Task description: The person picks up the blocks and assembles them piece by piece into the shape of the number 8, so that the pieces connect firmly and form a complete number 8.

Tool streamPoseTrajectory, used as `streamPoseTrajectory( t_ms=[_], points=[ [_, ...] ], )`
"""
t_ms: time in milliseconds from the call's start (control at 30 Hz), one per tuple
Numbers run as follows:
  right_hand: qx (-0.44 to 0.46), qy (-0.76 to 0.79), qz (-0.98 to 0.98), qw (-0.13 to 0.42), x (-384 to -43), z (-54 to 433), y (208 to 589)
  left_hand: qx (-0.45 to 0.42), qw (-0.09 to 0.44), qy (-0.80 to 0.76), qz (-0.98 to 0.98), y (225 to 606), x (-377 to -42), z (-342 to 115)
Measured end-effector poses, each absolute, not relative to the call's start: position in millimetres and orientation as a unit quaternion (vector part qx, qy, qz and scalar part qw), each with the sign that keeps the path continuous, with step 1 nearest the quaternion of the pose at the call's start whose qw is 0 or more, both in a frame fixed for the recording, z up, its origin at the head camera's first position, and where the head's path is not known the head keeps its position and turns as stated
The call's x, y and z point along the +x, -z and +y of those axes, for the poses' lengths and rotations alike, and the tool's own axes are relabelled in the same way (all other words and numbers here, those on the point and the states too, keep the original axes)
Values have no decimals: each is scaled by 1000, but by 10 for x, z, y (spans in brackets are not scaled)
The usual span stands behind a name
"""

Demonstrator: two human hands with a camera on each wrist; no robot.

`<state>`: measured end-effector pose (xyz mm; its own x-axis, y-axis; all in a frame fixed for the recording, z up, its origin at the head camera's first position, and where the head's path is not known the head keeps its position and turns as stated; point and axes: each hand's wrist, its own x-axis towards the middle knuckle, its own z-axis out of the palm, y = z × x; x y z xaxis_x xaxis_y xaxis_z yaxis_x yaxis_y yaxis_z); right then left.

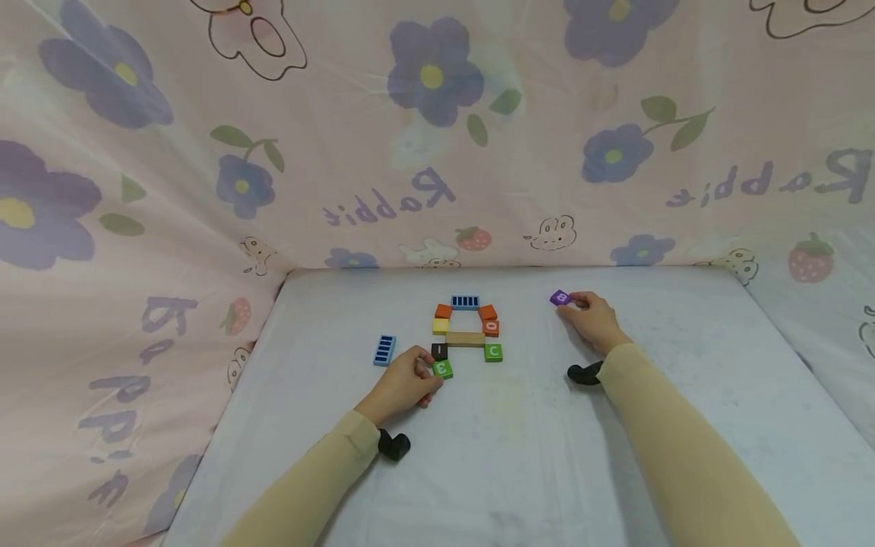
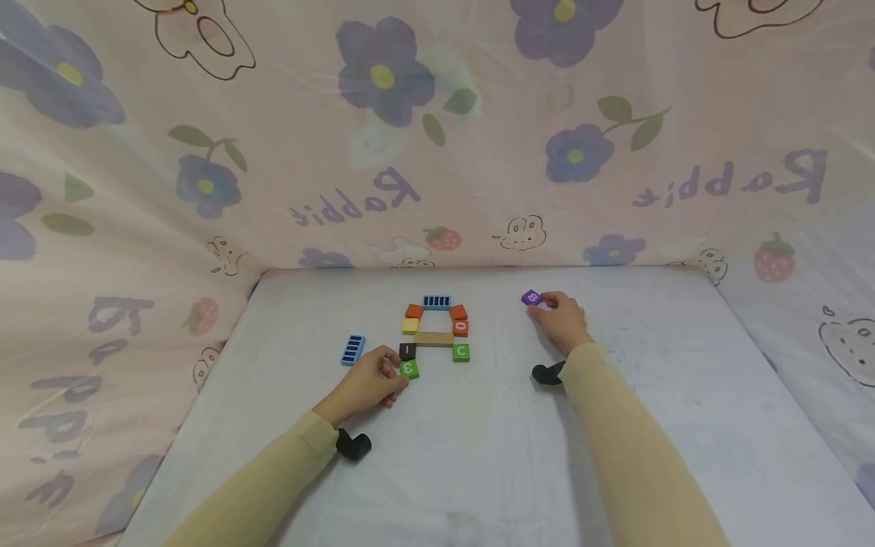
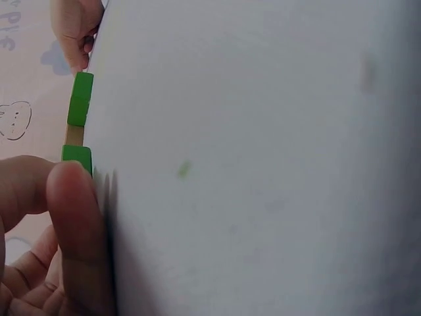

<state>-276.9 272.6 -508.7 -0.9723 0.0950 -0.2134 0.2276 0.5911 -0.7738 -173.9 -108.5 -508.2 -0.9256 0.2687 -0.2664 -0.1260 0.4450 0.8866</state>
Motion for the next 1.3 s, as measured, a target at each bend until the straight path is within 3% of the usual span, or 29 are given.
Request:
streamPoseTrajectory(
  t_ms=[700,1000,1300],
  points=[
    [119,410,901,73,-2764,2673,5068,27,202,-540,817,5077,-1742,-1110],
    [149,379,912,45,-2755,2625,5053,23,218,-547,808,5049,-1759,-1097],
    [96,386,915,59,-2689,2691,5082,16,220,-548,807,5062,-1758,-1123]
  ],
)
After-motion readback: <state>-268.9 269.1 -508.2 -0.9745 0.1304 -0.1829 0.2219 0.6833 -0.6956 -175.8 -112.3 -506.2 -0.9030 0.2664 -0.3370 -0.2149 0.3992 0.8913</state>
